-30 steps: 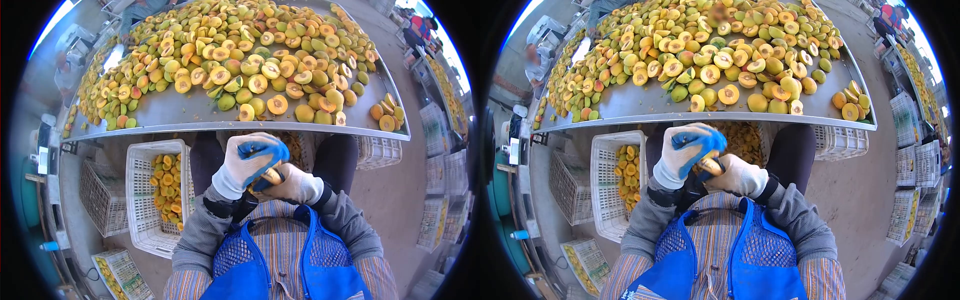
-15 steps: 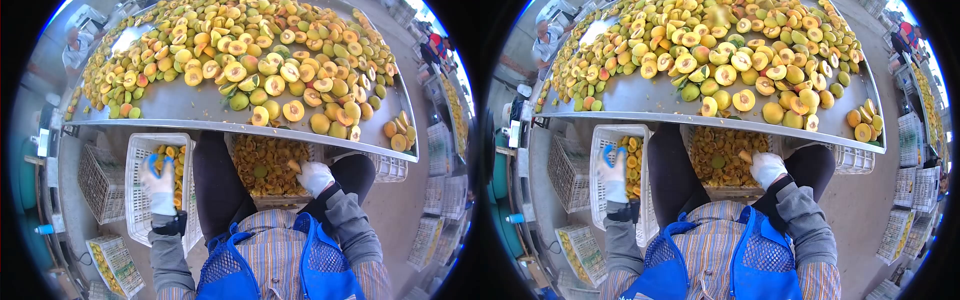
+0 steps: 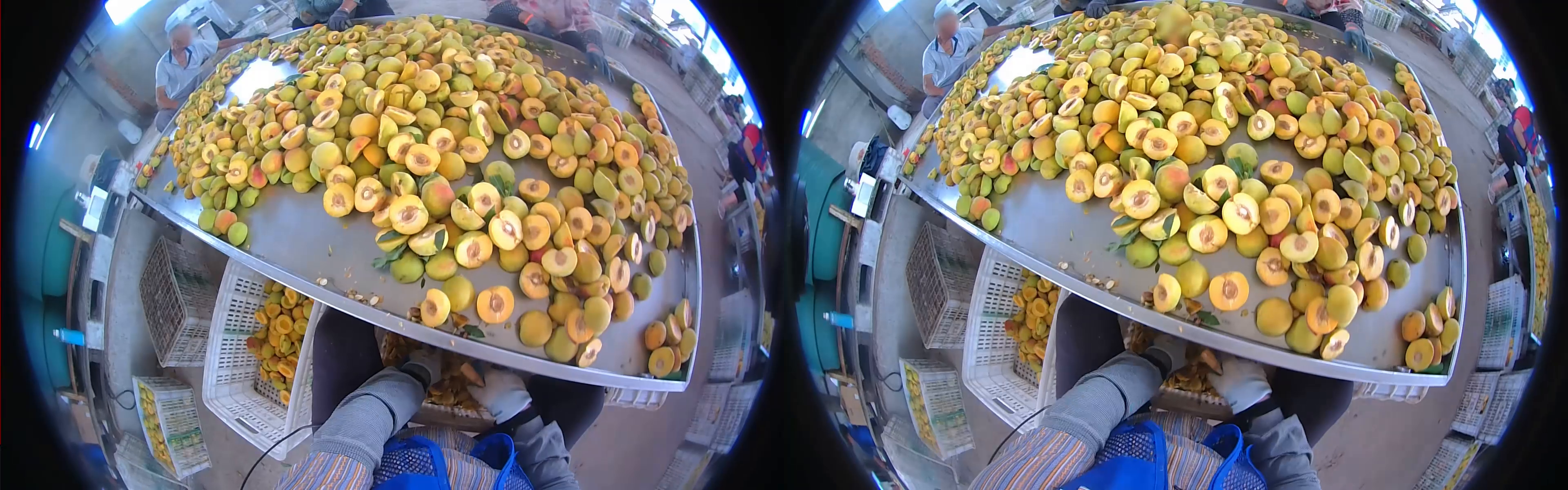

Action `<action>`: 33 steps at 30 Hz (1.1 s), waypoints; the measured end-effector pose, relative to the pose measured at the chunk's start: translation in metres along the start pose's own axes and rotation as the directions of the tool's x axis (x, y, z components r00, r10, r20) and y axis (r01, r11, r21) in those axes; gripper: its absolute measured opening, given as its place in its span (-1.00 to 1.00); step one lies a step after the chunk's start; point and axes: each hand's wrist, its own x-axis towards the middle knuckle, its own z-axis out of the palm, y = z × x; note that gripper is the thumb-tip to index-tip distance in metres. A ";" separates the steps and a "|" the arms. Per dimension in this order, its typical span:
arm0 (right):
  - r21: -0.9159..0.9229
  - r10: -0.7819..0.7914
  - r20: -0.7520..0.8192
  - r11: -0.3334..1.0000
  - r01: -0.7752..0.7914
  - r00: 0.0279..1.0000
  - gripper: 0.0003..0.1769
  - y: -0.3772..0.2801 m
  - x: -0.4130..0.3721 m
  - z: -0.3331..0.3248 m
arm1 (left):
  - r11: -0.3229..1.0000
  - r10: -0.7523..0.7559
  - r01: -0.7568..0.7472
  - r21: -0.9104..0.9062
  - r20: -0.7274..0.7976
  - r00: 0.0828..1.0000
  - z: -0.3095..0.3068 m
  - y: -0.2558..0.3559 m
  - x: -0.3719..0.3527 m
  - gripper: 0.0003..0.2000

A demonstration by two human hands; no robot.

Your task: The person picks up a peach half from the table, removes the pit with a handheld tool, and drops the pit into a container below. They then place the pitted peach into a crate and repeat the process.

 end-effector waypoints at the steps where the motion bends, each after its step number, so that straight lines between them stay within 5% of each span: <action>1: 0.037 0.006 -0.004 0.999 -0.005 1.000 -0.20 -0.005 0.001 -0.001 | 1.000 -0.004 0.004 -0.009 0.001 1.000 0.007 -0.003 0.006 -0.34; 2: 0.032 0.003 0.001 0.999 -0.003 1.000 -0.20 -0.010 0.000 -0.005 | 0.997 0.023 -0.025 -0.068 -0.026 0.999 0.014 -0.006 0.012 -0.38; 4: 0.101 -0.131 -0.233 0.982 0.159 0.963 -0.23 -0.016 -0.002 -0.011 | 0.991 0.049 -0.056 -0.123 -0.060 0.997 0.012 -0.003 0.016 -0.41; 6: 0.200 -0.077 -0.220 0.972 0.123 0.972 -0.24 -0.017 0.005 -0.007 | 0.999 0.002 -0.014 -0.049 -0.241 0.971 0.005 0.002 0.010 -0.48; 7: 0.208 -0.052 -0.260 0.972 0.109 0.964 -0.28 -0.018 0.006 -0.011 | 0.973 -0.083 -0.015 -0.231 -0.408 0.909 -0.002 0.006 0.004 -0.49; 10: 0.258 -0.029 -0.353 0.958 0.127 0.935 -0.35 -0.019 0.005 -0.019 | 0.991 0.070 -0.103 -0.086 -0.321 0.945 0.009 -0.006 0.025 -0.52; 11: 0.299 -0.025 -0.410 0.941 0.160 0.912 -0.37 -0.018 0.004 -0.022 | 0.882 0.037 -0.053 -0.468 -0.044 0.998 -0.017 -0.010 0.010 -0.52; 12: 0.244 -0.008 -0.423 0.962 0.122 0.906 -0.40 -0.019 0.002 -0.024 | 0.806 0.091 -0.133 -0.577 -0.101 0.991 -0.024 -0.010 0.009 -0.54; 14: 0.230 0.083 -0.347 0.973 -0.001 0.934 -0.42 -0.005 0.002 -0.003 | 0.413 0.053 0.264 -0.872 0.313 0.948 -0.106 0.004 -0.056 -0.59; 16: 0.142 0.251 0.095 0.954 -0.263 0.963 -0.41 -0.026 -0.011 -0.032 | 0.245 0.306 -0.263 -0.933 -0.183 0.934 -0.098 -0.010 -0.095 -0.68; 17: 0.163 0.140 0.001 0.977 -0.138 0.990 -0.41 -0.020 -0.016 -0.020 | -0.127 0.241 0.019 -0.992 -0.012 0.970 -0.098 -0.010 -0.112 -0.67; 18: 0.163 0.144 -0.005 0.977 -0.141 0.990 -0.41 -0.029 -0.029 -0.025 | -0.233 0.335 0.045 -0.971 -0.036 0.942 -0.123 -0.009 -0.144 -0.60; 20: 0.300 0.080 -0.131 0.953 -0.038 0.988 -0.42 -0.058 -0.060 -0.049 | -0.433 0.295 0.010 -0.901 -0.131 0.947 -0.135 -0.003 -0.176 -0.55; 24: 0.560 0.073 -0.214 0.826 0.061 0.974 -0.46 -0.093 -0.101 -0.061 | -0.560 0.232 -0.113 -0.821 -0.286 0.930 -0.150 0.017 -0.204 -0.53; 27: 0.554 0.089 -0.209 0.831 0.043 0.974 -0.46 -0.110 -0.115 -0.059 | -0.699 0.207 -0.189 -0.690 -0.448 0.869 -0.155 0.027 -0.210 -0.52; 31: 0.543 0.102 -0.255 0.838 0.056 0.962 -0.44 -0.121 -0.121 -0.050 | -0.701 0.220 -0.259 -0.664 -0.547 0.807 -0.154 0.032 -0.215 -0.51; 33: 0.559 0.111 -0.248 0.828 0.048 0.962 -0.44 -0.125 -0.121 -0.049 | -0.564 0.120 -0.424 -0.708 -0.579 0.806 -0.156 0.036 -0.224 -0.55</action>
